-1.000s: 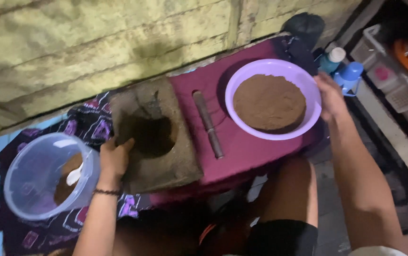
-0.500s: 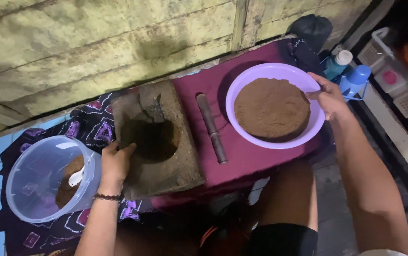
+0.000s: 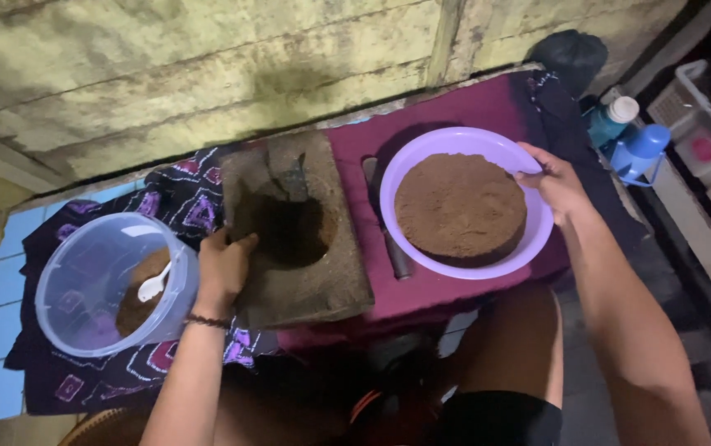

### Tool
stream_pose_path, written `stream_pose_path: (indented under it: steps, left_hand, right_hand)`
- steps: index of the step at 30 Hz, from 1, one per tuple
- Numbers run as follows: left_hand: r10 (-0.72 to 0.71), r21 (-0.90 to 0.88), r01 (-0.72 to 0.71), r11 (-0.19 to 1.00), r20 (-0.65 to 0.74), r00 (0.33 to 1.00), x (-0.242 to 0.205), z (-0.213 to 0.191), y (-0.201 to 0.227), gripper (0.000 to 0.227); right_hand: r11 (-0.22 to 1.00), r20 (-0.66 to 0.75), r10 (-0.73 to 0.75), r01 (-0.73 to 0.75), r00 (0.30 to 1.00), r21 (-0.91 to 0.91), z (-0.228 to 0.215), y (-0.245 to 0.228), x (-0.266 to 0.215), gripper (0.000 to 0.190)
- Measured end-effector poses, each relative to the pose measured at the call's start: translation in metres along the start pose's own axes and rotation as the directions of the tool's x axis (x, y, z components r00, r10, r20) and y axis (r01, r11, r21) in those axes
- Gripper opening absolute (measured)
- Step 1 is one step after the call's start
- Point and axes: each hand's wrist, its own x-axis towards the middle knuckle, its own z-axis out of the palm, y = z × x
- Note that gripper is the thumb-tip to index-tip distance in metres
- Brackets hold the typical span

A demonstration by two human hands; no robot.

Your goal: Scooping ground powder from a stone mortar into a plastic bowl using a spoon

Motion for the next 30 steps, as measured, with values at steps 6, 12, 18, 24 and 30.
stream_pose_path:
  steps: [6,12,18,24,30]
  left_hand:
    - [0.062,-0.013,-0.063,0.998,-0.024,0.998,0.002,0.0,0.009,0.041]
    - [0.138,-0.054,-0.134,0.989,0.062,0.989,-0.021,-0.006,0.039,0.067]
    - [0.283,-0.2,-0.259,0.945,0.102,0.953,-0.003,-0.001,0.014,0.07]
    - [0.175,-0.269,-0.122,0.955,0.181,0.968,-0.016,-0.008,0.058,0.091]
    - [0.345,-0.193,-0.32,0.928,0.116,0.931,0.055,0.015,0.062,0.143]
  right_hand:
    - [0.525,-0.04,-0.533,0.293,0.845,-0.799,0.028,-0.035,-0.034,0.054]
    - [0.163,0.468,-0.788,0.869,0.4,-0.467,0.172,-0.143,-0.189,0.053]
    - [0.127,0.663,-0.656,0.918,0.361,-0.375,0.243,-0.134,-0.235,0.099]
    - [0.04,0.621,-0.695,0.882,0.362,-0.47,0.247,-0.123,-0.235,0.069]
    - [0.231,0.596,-0.657,0.876,0.462,-0.424,0.241,-0.125,-0.239,0.055]
